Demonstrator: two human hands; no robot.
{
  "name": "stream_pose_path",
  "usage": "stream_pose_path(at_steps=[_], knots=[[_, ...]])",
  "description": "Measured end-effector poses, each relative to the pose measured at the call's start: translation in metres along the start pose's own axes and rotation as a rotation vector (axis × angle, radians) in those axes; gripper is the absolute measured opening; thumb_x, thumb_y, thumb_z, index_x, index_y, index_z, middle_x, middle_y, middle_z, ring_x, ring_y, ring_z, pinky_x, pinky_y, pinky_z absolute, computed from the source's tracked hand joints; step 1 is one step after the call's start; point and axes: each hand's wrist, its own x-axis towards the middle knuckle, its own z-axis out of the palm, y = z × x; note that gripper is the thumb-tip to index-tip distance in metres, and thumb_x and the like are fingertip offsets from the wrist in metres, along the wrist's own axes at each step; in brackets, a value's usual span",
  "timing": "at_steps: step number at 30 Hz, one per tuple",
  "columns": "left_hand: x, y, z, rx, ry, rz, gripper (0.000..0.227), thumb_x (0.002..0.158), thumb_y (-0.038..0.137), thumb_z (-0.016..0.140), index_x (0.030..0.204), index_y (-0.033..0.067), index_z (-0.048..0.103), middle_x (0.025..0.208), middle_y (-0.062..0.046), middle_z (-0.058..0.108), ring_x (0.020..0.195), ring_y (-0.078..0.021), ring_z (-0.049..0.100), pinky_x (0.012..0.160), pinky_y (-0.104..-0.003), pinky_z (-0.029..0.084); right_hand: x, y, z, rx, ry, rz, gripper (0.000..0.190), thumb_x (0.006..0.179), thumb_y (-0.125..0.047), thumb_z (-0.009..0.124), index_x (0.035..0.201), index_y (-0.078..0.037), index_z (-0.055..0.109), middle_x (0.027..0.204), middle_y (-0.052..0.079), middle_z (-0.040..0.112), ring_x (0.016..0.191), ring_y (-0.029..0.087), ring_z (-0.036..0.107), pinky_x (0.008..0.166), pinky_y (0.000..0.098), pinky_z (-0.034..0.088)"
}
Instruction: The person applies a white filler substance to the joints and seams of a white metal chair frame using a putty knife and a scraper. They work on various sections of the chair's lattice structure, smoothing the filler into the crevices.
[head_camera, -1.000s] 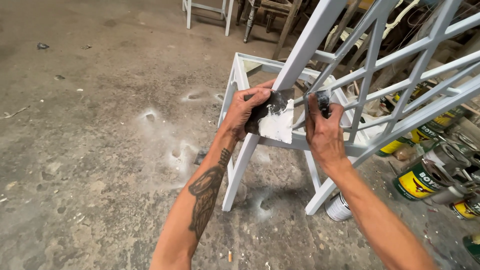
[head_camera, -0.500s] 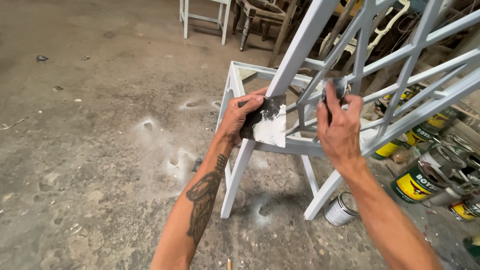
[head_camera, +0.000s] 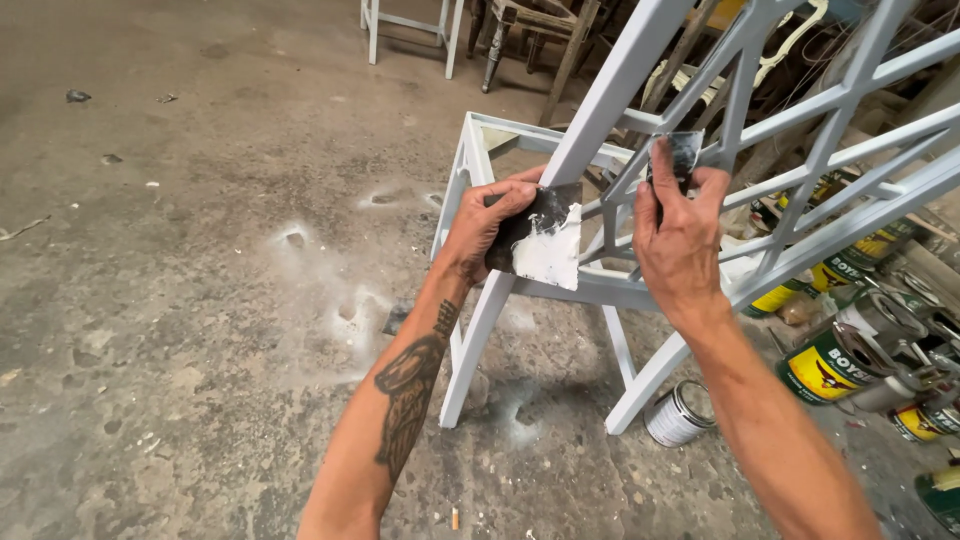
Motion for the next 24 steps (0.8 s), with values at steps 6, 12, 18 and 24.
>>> stream_pose_path(at_steps=[6, 12, 18, 24], knots=[[-0.004, 0.004, 0.004, 0.004, -0.004, 0.013, 0.026, 0.088, 0.019, 0.079, 0.099, -0.004, 0.077, 0.126, -0.018, 0.068, 0.101, -0.022, 0.071, 0.082, -0.034, 0.063, -0.02, -0.019, 0.004, 0.049, -0.087, 0.065, 0.042, 0.11, -0.015, 0.051, 0.152, -0.009, 0.057, 0.107, 0.021, 0.042, 0.091, 0.045, 0.067, 0.076, 0.0515, 0.065], [-0.004, 0.003, 0.005, -0.009, -0.007, 0.01, 0.025, 0.088, 0.018, 0.079, 0.098, -0.0043, 0.077, 0.126, -0.018, 0.068, 0.102, -0.0221, 0.071, 0.084, -0.035, 0.062, -0.039, -0.035, 0.009, 0.057, -0.162, 0.083, 0.042, 0.108, -0.013, 0.053, 0.149, -0.007, 0.055, 0.106, 0.021, 0.042, 0.084, 0.048, 0.069, 0.072, 0.0517, 0.066], [-0.003, 0.005, 0.007, 0.004, 0.004, 0.012, 0.024, 0.087, 0.019, 0.08, 0.097, -0.0026, 0.077, 0.124, -0.016, 0.07, 0.099, -0.0207, 0.072, 0.081, -0.033, 0.063, -0.056, -0.047, -0.002, 0.077, -0.209, 0.096, 0.044, 0.103, -0.015, 0.058, 0.147, -0.008, 0.057, 0.109, 0.021, 0.047, 0.086, 0.05, 0.071, 0.072, 0.0502, 0.066], [-0.006, 0.021, -0.015, 0.052, 0.056, 0.087, 0.023, 0.088, 0.024, 0.078, 0.096, 0.0022, 0.078, 0.125, -0.016, 0.071, 0.109, -0.0268, 0.071, 0.093, -0.039, 0.057, -0.088, -0.003, -0.023, 0.174, -0.121, 0.14, 0.049, 0.104, -0.016, 0.061, 0.151, -0.006, 0.057, 0.115, 0.026, 0.053, 0.096, 0.045, 0.069, 0.074, 0.0461, 0.062]])
